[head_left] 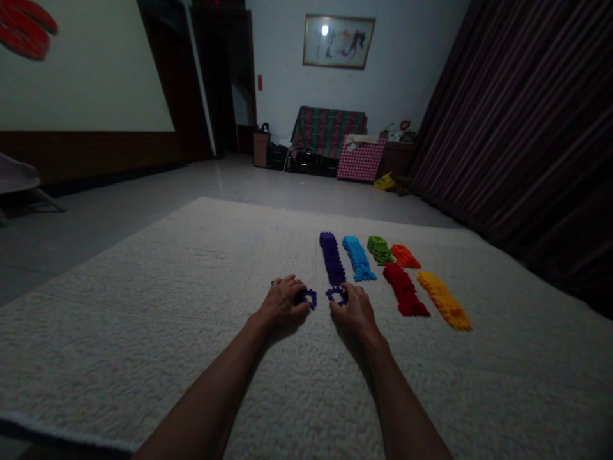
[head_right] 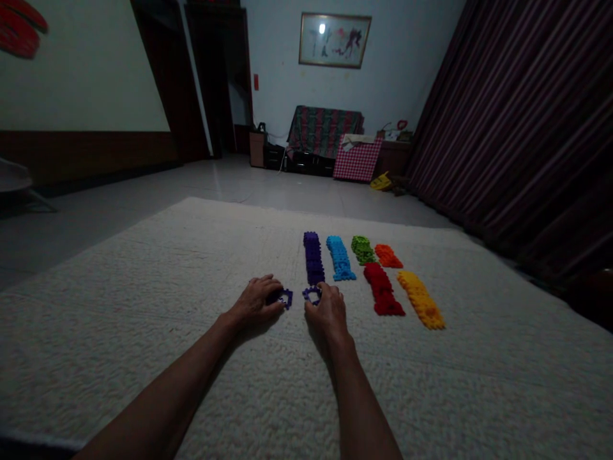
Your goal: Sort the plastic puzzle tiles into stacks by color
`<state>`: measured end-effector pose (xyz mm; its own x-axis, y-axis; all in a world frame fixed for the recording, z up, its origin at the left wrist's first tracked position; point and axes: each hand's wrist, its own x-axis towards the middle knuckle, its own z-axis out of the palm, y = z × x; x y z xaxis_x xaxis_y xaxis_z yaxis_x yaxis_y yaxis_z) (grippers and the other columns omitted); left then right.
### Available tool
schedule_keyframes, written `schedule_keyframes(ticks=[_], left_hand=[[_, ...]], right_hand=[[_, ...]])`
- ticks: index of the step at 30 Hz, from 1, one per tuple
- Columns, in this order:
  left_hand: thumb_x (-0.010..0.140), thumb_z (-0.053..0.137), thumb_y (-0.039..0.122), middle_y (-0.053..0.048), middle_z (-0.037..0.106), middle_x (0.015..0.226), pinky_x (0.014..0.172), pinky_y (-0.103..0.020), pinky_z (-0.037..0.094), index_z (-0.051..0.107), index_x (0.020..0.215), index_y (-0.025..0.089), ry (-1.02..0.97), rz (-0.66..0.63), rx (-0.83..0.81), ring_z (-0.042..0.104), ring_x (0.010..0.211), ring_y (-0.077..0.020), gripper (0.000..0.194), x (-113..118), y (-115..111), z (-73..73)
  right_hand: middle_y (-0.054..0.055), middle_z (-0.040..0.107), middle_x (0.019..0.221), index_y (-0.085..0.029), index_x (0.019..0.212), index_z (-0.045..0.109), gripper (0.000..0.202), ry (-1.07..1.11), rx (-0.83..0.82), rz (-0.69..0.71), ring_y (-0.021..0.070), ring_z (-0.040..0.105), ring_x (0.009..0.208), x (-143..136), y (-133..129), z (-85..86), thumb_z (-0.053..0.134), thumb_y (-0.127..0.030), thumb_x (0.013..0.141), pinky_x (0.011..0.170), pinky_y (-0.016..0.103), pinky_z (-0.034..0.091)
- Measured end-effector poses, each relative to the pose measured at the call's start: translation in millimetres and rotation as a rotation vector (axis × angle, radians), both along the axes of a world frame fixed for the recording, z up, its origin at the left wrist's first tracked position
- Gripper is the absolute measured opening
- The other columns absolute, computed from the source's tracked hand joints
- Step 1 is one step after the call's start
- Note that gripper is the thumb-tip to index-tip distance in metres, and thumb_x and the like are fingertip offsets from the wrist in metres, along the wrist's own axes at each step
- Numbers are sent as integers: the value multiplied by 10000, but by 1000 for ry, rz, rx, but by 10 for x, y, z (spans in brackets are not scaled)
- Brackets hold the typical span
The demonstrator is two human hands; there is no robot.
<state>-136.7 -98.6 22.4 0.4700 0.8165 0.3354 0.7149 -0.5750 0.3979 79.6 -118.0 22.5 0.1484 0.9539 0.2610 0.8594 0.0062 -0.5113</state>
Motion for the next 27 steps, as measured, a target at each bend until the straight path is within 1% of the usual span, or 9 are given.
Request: schedule_keyframes(ticks=[3, 6, 9, 11, 14, 17, 22, 27], left_hand=[[810, 658, 277, -105, 695, 1249, 1109, -499, 397, 677, 1178, 213, -95, 59, 61, 553, 1281, -301, 374, -26, 53, -58], [817, 637, 261, -121, 682, 1295, 1101, -485, 426, 647, 1242, 207, -234, 144, 134, 592, 1250, -288, 429, -39, 122, -123], [820, 597, 248, -126, 727, 1196, 1050, -458, 480, 675, 1188, 186, -364, 271, 176, 660, 1145, -278, 381, -53, 192, -159], [810, 578, 247, -116, 752, 1118, 1001, -435, 518, 691, 1150, 179, -463, 359, 175, 692, 1071, -268, 364, -66, 232, -167], [800, 563, 269, -98, 770, 1028, 922, -398, 559, 700, 1129, 169, -635, 492, 146, 721, 968, -248, 370, -89, 280, -167], [791, 562, 284, -75, 777, 955, 887, -361, 568, 713, 1107, 170, -764, 595, 123, 731, 908, -229, 367, -111, 316, -170], [783, 555, 264, -61, 779, 910, 872, -331, 566, 731, 1059, 176, -838, 662, 112, 732, 877, -212, 338, -132, 361, -183], [782, 532, 226, -80, 786, 946, 905, -342, 562, 739, 1051, 163, -820, 693, 69, 737, 915, -220, 346, -151, 390, -202]], right_hand=[[156, 659, 1112, -120, 1249, 640, 532, 68, 38, -1, 282, 642, 1007, 27, 52, -18, 663, -315, 754, 905, 386, 506], [137, 657, 1088, -134, 1214, 645, 511, 124, 147, -16, 269, 641, 1001, 46, 115, -76, 658, -357, 755, 914, 390, 506], [140, 643, 1090, -129, 1210, 636, 504, 153, 225, -69, 270, 630, 1005, 45, 172, -122, 643, -381, 773, 921, 400, 504], [152, 635, 1110, -122, 1210, 630, 491, 145, 249, -106, 280, 618, 1030, 32, 201, -119, 634, -379, 792, 929, 404, 499], [162, 626, 1171, -134, 1225, 619, 465, 89, 235, -140, 299, 593, 1096, -4, 229, -77, 630, -362, 820, 920, 404, 492], [152, 621, 1211, -157, 1263, 601, 460, 18, 185, -171, 307, 577, 1126, -36, 250, -43, 627, -358, 850, 880, 394, 491], [134, 624, 1221, -173, 1279, 592, 462, -58, 145, -169, 290, 572, 1126, -49, 275, -60, 646, -366, 863, 852, 365, 486], [135, 602, 1228, -177, 1288, 585, 482, -62, 133, -170, 290, 568, 1133, -55, 258, -59, 652, -376, 854, 824, 367, 500]])
